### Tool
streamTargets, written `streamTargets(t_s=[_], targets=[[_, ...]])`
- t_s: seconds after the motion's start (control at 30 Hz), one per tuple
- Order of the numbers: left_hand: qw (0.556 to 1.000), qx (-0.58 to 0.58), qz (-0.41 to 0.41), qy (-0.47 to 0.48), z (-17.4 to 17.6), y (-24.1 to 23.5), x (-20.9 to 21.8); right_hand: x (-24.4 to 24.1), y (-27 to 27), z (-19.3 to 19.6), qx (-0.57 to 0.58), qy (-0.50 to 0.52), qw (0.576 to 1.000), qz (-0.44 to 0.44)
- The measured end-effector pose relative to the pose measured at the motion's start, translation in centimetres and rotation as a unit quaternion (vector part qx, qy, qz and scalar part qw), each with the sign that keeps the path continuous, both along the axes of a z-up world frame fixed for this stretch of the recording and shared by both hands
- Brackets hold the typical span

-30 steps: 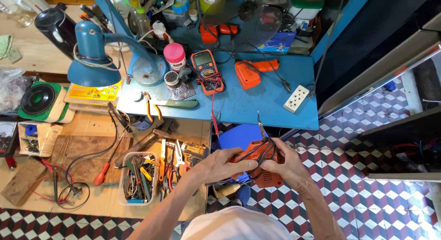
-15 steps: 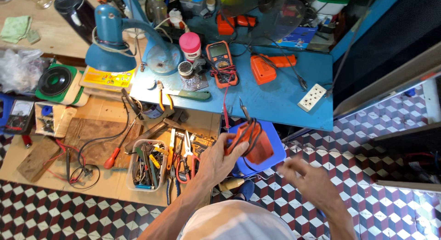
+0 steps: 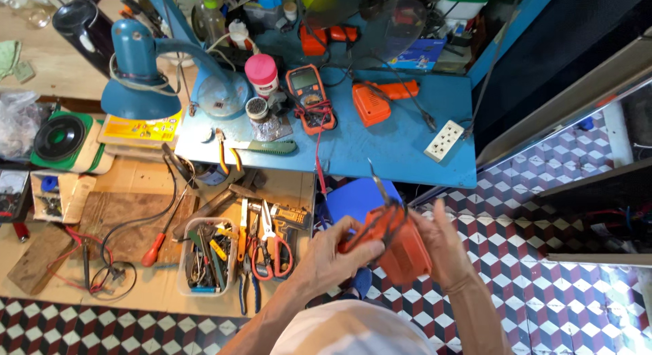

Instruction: The person handles a small cylindrical component, then uses a heat gun to apply heat to a soldering iron tip and a small object on the workbench. They also move a blue stool, plug in the heat gun, and handle a roll of solder and a small box of parts.

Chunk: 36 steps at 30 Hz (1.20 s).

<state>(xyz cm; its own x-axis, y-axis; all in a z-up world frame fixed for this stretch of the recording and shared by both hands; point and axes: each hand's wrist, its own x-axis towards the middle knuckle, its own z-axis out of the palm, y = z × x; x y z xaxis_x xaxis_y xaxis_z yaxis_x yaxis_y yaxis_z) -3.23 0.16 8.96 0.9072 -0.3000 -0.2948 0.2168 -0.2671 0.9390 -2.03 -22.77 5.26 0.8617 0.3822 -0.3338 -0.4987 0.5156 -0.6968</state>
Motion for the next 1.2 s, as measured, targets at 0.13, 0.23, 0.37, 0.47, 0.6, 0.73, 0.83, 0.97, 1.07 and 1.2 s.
streamTargets(t_s=[0.13, 0.23, 0.37, 0.47, 0.6, 0.73, 0.83, 0.97, 1.07, 1.2], targets=[[0.993, 0.104, -0.05, 0.013, 0.6, 0.6, 0.0, 0.8, 0.8, -1.6, 0.014, 0.047, 0.995, -0.087], [0.995, 0.096, 0.033, 0.011, -0.2, 1.0, 0.0, 0.4, 0.2, -3.8, 0.118, 0.031, 0.965, -0.23], [0.984, 0.105, 0.138, -0.031, -1.1, 1.5, 0.4, -3.8, -3.0, -5.4, 0.202, -0.063, 0.962, -0.171], [0.986, 0.019, 0.162, -0.024, -1.1, 2.1, 1.3, -5.4, -4.3, -7.0, -0.098, 0.077, 0.989, -0.079], [0.999, 0.016, 0.043, 0.02, -0.2, 3.4, 2.3, -3.0, -5.1, -8.9, -0.176, 0.078, 0.967, -0.167], [0.995, 0.096, 0.012, -0.032, 0.4, 3.8, 2.2, -3.5, -8.6, -8.4, -0.074, -0.015, 0.905, -0.418], [0.959, 0.274, 0.056, -0.037, -0.2, 3.6, 2.5, -5.6, -10.4, -8.5, -0.06, 0.013, 0.87, -0.489], [0.965, 0.151, 0.207, -0.061, -1.8, 3.4, 3.3, -7.2, -8.7, -9.4, -0.252, 0.125, 0.909, -0.309], [0.972, 0.049, 0.206, -0.104, -3.0, 3.4, 3.6, -7.1, -6.5, -7.6, -0.384, 0.071, 0.915, -0.104], [0.972, -0.182, 0.136, -0.063, -3.7, 0.6, 2.7, -3.6, -2.9, -3.2, -0.39, -0.086, 0.91, -0.112]])
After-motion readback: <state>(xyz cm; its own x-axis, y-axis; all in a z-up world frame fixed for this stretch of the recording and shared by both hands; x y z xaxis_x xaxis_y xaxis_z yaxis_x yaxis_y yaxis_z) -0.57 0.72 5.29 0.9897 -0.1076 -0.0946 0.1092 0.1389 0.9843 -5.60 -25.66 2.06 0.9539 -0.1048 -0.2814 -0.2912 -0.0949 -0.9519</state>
